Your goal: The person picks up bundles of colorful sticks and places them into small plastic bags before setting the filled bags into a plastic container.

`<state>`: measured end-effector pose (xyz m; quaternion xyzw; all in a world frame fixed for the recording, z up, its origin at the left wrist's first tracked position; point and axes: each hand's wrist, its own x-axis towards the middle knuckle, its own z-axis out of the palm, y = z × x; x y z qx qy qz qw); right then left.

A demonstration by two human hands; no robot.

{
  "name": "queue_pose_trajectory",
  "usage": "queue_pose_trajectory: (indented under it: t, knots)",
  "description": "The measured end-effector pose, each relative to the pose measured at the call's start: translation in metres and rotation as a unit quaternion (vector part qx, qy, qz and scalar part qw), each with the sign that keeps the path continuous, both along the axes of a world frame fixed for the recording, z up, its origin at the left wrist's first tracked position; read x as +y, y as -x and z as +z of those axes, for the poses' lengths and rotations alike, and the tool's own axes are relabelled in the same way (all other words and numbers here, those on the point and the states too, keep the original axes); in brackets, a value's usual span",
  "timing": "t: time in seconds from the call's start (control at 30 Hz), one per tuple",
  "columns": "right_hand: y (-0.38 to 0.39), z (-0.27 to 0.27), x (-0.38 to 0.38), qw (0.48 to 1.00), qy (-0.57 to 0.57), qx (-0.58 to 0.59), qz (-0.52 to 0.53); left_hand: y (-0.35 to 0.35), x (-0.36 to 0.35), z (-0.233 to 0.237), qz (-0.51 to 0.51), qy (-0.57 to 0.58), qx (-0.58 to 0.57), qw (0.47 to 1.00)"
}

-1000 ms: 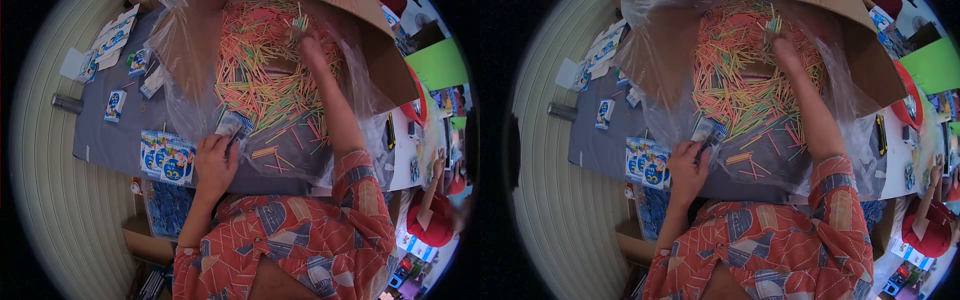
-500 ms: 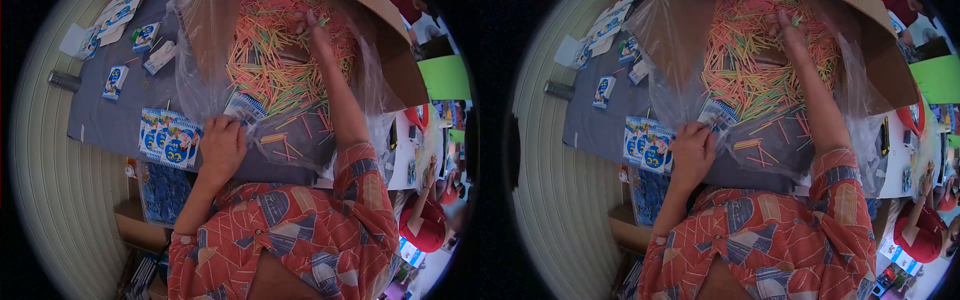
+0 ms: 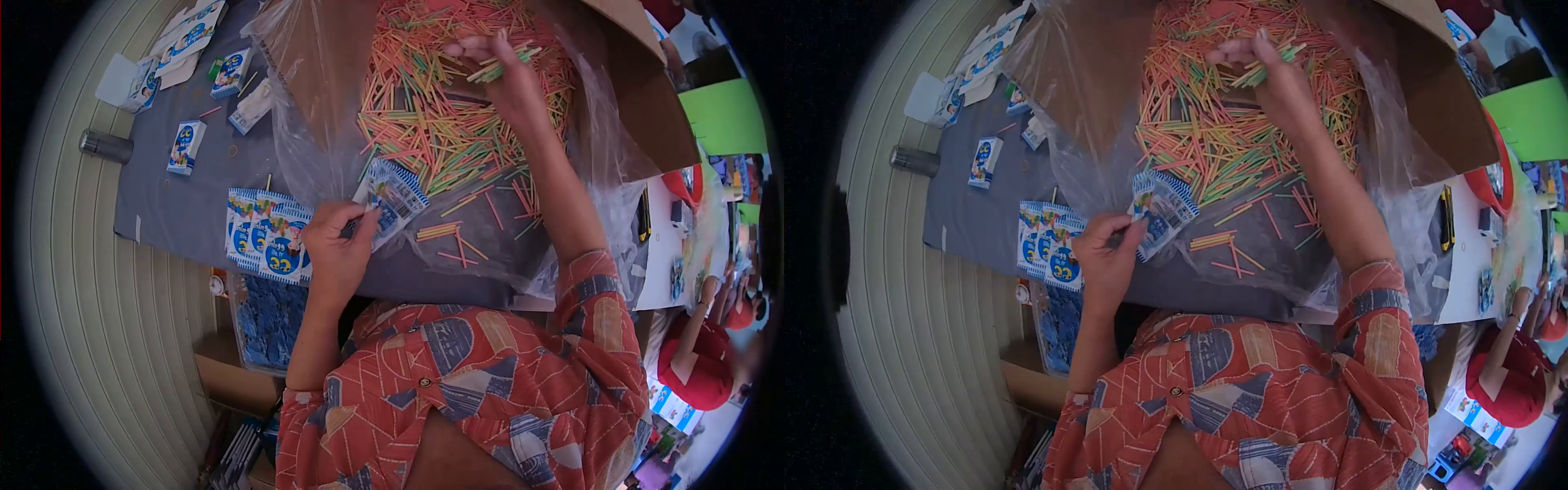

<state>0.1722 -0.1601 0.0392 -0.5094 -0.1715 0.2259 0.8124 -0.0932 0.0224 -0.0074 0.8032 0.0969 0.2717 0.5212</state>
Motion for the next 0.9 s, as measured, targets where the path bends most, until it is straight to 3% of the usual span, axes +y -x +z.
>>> queue_pose_trajectory:
  t: [0.13,0.2,0.23,0.3,0.37,0.43,0.5,0.53,0.6,0.63,0.7,0.83,0.9]
  knots:
    - [0.051,0.023,0.021,0.983,-0.086,-0.129,0.102,-0.02,0.004,0.025,-0.003,0.037,0.018,0.999]
    - [0.069,0.028,0.029,0.981,-0.099,-0.112,0.12,-0.028,0.003,0.028,-0.007,-0.069,-0.02,0.997]
    - [0.072,0.028,0.029,0.98,-0.11,-0.096,0.135,-0.026,0.002,0.029,-0.009,-0.068,-0.019,0.997]
    - [0.072,0.015,0.026,0.983,-0.09,-0.101,0.126,-0.015,-0.003,0.028,0.01,-0.405,0.06,0.912]
    - [0.075,0.005,0.027,0.984,-0.073,-0.101,0.126,-0.006,-0.016,0.005,0.005,-0.431,0.063,0.9]
    - [0.08,0.001,0.026,0.991,-0.048,-0.017,0.126,-0.004,-0.014,0.0,0.003,-0.46,0.064,0.886]
    - [0.083,-0.005,0.03,0.987,-0.099,0.037,0.125,-0.011,-0.002,0.003,-0.008,-0.322,0.019,0.947]
    - [0.083,-0.005,0.032,0.977,-0.15,0.09,0.123,-0.011,0.004,0.001,-0.008,-0.319,0.015,0.948]
    - [0.085,0.0,0.036,0.982,-0.133,0.075,0.107,-0.01,0.015,-0.001,-0.062,-0.059,0.054,0.995]
    - [0.088,0.003,0.039,0.986,-0.119,0.064,0.093,-0.01,0.015,0.001,-0.061,-0.059,0.055,0.995]
    - [0.096,0.011,0.042,0.989,-0.091,0.019,0.115,-0.012,0.012,0.01,-0.052,0.096,0.063,0.992]
    - [0.107,0.017,0.053,0.977,-0.016,-0.147,0.155,-0.015,0.015,0.019,-0.061,0.13,0.041,0.989]
    - [0.108,0.019,0.053,0.976,0.011,-0.153,0.156,-0.017,0.012,0.022,-0.067,0.144,0.025,0.987]
